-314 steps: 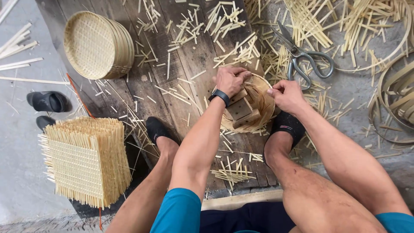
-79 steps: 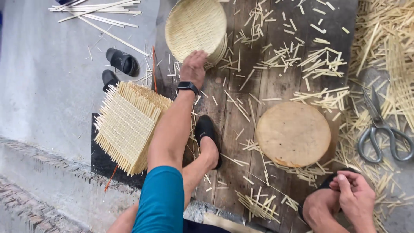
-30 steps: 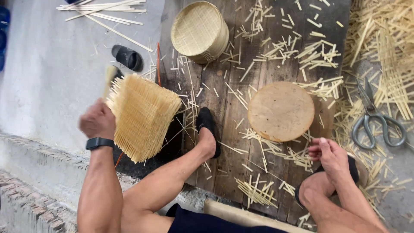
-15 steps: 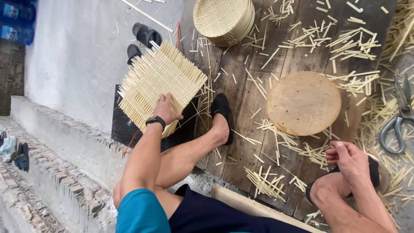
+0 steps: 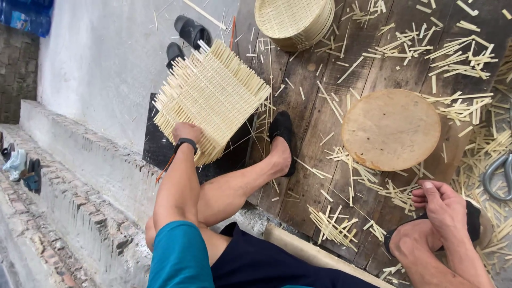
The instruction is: Weaving bamboo strips over a mold and trimming the edges with scissors to form a round basket component.
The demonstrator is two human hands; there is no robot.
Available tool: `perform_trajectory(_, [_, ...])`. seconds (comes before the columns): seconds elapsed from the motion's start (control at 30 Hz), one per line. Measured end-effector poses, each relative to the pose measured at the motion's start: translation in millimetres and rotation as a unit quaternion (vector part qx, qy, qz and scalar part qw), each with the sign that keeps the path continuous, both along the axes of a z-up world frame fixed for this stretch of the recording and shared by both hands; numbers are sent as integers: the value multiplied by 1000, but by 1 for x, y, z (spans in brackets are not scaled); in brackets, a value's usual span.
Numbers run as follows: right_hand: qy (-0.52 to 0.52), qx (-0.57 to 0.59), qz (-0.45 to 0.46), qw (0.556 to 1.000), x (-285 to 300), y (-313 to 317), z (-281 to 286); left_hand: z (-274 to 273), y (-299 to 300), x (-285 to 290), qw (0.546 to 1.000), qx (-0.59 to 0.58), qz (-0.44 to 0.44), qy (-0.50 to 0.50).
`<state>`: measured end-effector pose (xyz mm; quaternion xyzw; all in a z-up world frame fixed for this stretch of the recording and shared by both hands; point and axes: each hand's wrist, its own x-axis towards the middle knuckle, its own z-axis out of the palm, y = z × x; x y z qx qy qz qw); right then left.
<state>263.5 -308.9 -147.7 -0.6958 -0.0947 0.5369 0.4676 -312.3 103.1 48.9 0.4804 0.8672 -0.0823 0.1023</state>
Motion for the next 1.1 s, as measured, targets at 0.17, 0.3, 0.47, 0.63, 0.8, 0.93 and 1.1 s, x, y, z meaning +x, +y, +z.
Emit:
perform_trajectory(0.17, [0,-7,-3,1000,-1,0,2,-3,28,-50,994,-13,-59,93])
perform_trajectory(0.3, [17,2,-21,1000,5,-2,2,30,66,-119,978,98,-152,102])
perform_trajectory(0.47, [7,15,-42,999,15,6,9,174,19,-20,861,387,-185,-272])
perform_trajectory(0.63, [-52,106,-28,993,35,50,105,155,9,107,710,306,-257,-580])
perform_trajectory(0.8, [273,296,-57,914,65,90,142,31,-56,295,822,-29,-220,-525])
perform_trajectory(0.93, [102,178,17,979,66,105,112,-115,-84,322,767,-56,-158,-620])
perform_trajectory(1.1, [-136,31,41,989,61,130,115,-157,-82,322,764,-134,-42,-630])
